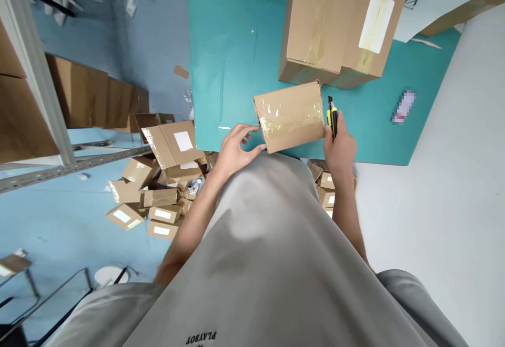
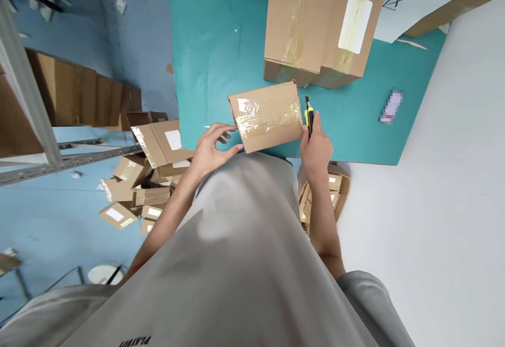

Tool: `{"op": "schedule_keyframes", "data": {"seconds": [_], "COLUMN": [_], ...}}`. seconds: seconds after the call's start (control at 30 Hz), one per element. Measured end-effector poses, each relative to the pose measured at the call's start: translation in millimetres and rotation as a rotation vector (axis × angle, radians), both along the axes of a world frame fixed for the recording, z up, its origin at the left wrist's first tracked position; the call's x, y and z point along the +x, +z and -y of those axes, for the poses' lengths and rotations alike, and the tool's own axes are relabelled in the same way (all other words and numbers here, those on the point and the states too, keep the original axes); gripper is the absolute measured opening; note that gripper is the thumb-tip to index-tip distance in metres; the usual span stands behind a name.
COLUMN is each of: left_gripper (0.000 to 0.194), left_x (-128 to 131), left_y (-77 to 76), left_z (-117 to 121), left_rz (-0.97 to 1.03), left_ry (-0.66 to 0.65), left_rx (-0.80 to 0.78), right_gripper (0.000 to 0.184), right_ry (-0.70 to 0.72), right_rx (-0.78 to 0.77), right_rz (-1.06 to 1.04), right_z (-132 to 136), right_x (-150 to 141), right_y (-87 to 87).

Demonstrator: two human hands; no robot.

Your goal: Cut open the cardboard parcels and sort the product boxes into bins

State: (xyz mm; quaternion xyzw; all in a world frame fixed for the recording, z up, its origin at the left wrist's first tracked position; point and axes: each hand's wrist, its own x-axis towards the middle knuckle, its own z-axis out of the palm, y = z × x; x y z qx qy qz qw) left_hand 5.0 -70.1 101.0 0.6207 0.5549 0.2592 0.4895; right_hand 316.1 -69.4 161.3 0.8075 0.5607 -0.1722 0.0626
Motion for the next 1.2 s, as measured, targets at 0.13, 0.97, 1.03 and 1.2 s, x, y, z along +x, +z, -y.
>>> {"op": "schedule_keyframes", "data": {"seconds": [0.13, 0.97, 1.03, 1.2], "left_gripper": [0.066, 0.091, 0.088, 0.086], "left_x": [3.9, 8.9, 9.9, 10.5], "left_y": [-6.5, -33.3, -28.4, -23.7], "left_z": [5.2, -18.8, -18.2, -22.7], "left_rz": [0.064, 0.071, 0.096, 0.141], "left_ry": [-0.017, -0.054, -0.036, -0.045], "left_rx": [-0.064, -0.159, -0.153, -0.151], "right_gripper": [0.072, 0.068, 0.068, 0.068], "right_ry": [0.047, 0.016, 0.006, 0.031], "right_rx": [-0.010, -0.043, -0.024, 0.082], "right_rz": [-0.050, -0.053, -0.029, -0.062], "right_z": [1.5, 1.3, 3.2, 12.1], "right_x": [0.7, -6.9, -12.6, -36.5], "right_y": [-9.9, -10.6, -1.6, 26.8]}}
